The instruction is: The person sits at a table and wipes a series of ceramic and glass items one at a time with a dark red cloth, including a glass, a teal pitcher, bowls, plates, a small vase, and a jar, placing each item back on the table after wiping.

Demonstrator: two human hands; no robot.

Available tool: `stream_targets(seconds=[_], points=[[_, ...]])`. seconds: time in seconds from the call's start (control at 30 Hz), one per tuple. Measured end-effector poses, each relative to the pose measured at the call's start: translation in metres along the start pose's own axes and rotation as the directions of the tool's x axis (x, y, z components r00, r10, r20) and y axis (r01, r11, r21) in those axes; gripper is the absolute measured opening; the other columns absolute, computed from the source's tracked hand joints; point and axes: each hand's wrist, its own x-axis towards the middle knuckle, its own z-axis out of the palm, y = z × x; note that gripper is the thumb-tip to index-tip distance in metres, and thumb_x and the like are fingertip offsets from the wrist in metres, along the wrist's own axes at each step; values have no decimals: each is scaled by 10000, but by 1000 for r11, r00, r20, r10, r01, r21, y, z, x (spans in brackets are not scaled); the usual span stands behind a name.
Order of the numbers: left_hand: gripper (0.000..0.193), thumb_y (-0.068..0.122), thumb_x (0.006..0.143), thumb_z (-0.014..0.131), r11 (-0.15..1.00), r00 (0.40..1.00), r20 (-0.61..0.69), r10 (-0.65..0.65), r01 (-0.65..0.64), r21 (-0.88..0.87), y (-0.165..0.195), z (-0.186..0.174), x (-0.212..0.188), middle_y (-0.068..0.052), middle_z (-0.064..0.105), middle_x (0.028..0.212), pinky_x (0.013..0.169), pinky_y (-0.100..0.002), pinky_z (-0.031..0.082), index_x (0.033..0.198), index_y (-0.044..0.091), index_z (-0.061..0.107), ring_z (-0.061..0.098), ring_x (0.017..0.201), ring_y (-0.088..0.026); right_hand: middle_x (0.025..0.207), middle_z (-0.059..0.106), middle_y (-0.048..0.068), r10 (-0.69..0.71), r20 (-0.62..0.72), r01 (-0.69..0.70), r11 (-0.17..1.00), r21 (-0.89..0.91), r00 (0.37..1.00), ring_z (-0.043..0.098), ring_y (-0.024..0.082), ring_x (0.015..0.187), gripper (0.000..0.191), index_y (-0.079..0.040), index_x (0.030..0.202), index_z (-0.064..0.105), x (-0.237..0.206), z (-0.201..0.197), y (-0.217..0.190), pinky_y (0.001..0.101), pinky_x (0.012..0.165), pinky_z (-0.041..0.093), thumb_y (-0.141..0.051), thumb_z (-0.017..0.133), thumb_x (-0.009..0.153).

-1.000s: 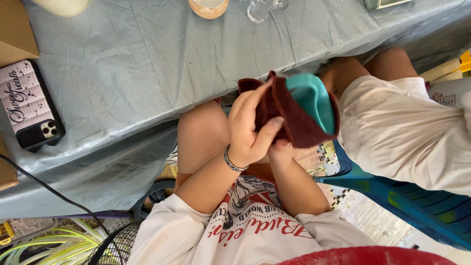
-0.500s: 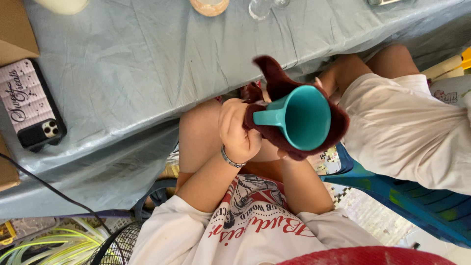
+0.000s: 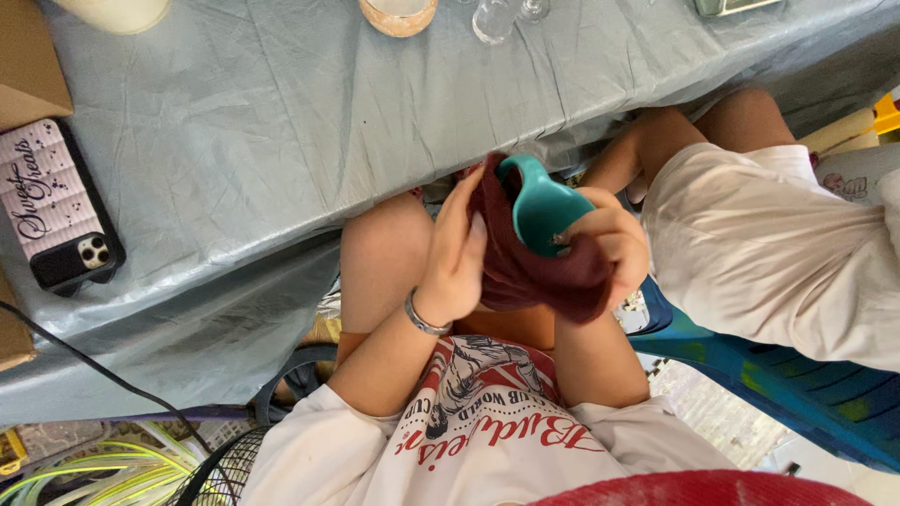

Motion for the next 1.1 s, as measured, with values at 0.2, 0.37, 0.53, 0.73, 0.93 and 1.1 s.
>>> stream_targets(seconds=[0.2, 0.37, 0.53, 0.73, 0.93, 1.1], points=[[1088, 441, 822, 862, 946, 975, 128, 183, -210, 245, 17, 9, -4, -261, 339, 1634, 1308, -501, 323, 1572, -72, 262, 395, 1531, -450, 896, 645, 149, 108, -367, -140, 988, -60, 924, 641, 253, 765, 364, -4, 813, 541, -7, 9, 9, 406, 715, 527, -303, 630, 1001], [925, 394, 838, 859, 963, 968, -180, 175, -130, 235, 16, 36, -16, -234, 561, 1470, 1172, -460, 493, 1492, -89, 418, 607, 1361, -401, 862, 648, 109, 276, -314, -322, 941, -104, 908, 608, 196, 733, 348, 12, 837, 566, -5, 5, -1, 344, 680, 492, -263, 568, 1050], [393, 108, 941, 736, 812, 886, -204, 416, -262, 522, -6, 29, -14, -269, 672, 1333, 1149, -480, 531, 1279, -83, 674, 652, 1336, -425, 827, 651, 68, 355, -269, -399, 907, -132, 895, 575, 138, 701, 357, 29, 861, 591, 4, 16, 6, 281, 644, 456, -222, 505, 1100], [370, 204, 927, 700, 904, 923, -11, 384, -374, 207, -22, 2, -32, -159, 740, 1124, 1085, -518, 562, 1181, -64, 715, 737, 1104, -334, 827, 656, 66, 349, -334, -322, 937, 135, 876, 595, 156, 723, 335, 17, 862, 595, 29, 18, 50, 297, 659, 481, -223, 540, 1090], [690, 461, 1082, 605, 915, 967, -245, -67, -39, -401, -39, -41, -9, -96, 458, 1622, 1271, -465, 447, 1563, 33, 358, 450, 1542, -254, 877, 688, 81, 406, -186, -389, 913, 118, 895, 637, 182, 768, 317, 34, 910, 631, 26, 4, 59, 314, 713, 516, -230, 561, 1071], [904, 371, 928, 824, 861, 992, 64, -106, 124, -493, -41, -54, 23, -66, 421, 1594, 1215, -363, 415, 1596, 72, 295, 440, 1474, -209, 918, 715, 94, 426, -72, -422, 904, 67, 902, 672, 204, 806, 314, 48, 950, 661, 10, 19, 62, 329, 758, 545, -236, 579, 1055]])
